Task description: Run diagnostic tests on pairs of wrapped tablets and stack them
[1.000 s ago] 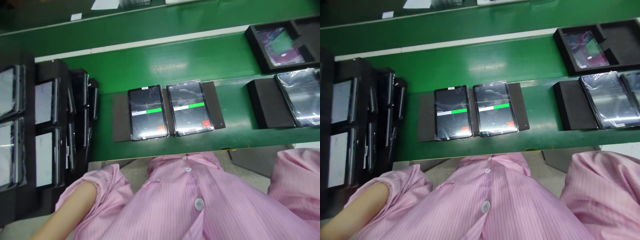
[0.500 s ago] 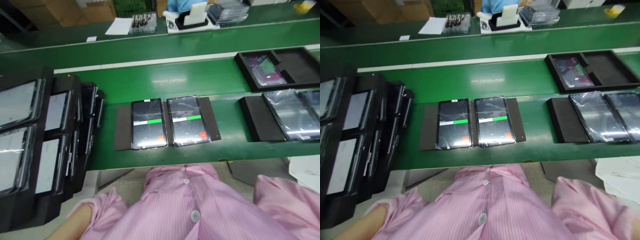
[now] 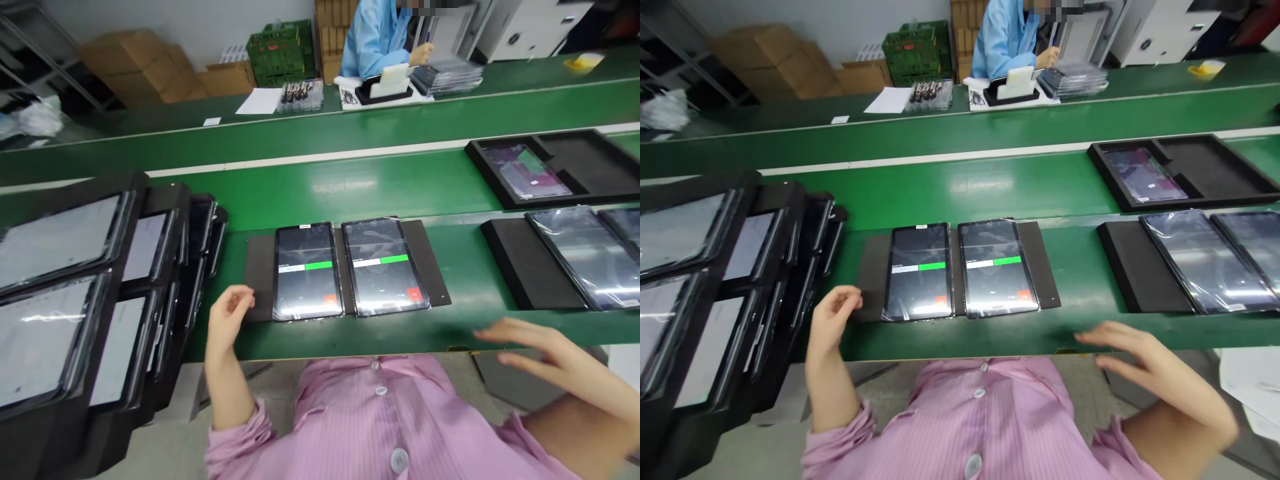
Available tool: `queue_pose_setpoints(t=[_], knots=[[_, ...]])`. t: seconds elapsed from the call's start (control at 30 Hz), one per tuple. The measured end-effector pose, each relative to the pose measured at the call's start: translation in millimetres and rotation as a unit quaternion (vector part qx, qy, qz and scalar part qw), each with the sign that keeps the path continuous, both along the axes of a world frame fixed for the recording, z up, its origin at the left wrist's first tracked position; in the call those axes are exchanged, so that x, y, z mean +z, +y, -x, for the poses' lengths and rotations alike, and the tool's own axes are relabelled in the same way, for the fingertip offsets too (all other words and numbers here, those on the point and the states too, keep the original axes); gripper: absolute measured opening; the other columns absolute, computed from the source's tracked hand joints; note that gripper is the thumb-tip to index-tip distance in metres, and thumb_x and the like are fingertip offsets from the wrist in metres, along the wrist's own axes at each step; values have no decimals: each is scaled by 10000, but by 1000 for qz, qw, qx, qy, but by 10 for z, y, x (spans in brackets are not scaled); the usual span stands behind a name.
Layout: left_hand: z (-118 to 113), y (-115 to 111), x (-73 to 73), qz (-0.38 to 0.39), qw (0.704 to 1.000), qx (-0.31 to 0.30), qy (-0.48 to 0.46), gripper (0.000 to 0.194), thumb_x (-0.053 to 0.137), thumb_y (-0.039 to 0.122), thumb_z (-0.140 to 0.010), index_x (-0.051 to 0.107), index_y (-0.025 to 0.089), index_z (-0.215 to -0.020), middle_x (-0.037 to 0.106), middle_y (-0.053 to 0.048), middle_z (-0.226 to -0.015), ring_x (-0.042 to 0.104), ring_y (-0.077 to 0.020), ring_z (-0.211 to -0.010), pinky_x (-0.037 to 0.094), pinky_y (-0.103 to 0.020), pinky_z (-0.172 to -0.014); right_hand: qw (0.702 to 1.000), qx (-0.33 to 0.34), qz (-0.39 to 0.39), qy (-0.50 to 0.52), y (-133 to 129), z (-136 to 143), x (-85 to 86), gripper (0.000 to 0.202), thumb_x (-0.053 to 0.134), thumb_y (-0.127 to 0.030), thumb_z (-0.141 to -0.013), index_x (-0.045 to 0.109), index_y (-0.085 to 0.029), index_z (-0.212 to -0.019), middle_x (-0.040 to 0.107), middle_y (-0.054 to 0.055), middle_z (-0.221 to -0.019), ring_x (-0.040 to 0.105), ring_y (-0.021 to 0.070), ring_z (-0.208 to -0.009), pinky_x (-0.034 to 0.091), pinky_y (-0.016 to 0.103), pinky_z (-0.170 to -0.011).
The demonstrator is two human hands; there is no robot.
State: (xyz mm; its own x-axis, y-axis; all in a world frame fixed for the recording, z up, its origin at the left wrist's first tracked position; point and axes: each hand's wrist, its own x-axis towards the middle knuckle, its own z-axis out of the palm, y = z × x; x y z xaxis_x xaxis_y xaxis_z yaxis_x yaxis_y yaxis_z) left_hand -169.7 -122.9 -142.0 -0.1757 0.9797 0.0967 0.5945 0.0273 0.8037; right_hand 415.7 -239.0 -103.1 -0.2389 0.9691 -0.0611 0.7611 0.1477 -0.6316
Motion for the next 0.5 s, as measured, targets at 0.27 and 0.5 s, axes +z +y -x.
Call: queue_pose_setpoints(t=[0.27,0.5], knots=[[-310,435,-327,15,975,191,109,531,488,405,-989,513,126,-1440,596,-227,-1425,572,-362,-1344,417,-533,-1167,962,-257,-88,2,986,522,-851,512,451,-577,-944,724,-197,-1153,749,131,-985,697,287,-855,561,401,-768],[-288,464,-221,96,959,222,146,522,280,389,-1074,455,159,-1508,661,-191,-1368,613,-341,-1317,494,-485,-1099,970,-243,-2,16,1185,705,-1027,316,401,-546,-936,566,-277,-940,721,78,-824,705,297,-788,488,342,-661]])
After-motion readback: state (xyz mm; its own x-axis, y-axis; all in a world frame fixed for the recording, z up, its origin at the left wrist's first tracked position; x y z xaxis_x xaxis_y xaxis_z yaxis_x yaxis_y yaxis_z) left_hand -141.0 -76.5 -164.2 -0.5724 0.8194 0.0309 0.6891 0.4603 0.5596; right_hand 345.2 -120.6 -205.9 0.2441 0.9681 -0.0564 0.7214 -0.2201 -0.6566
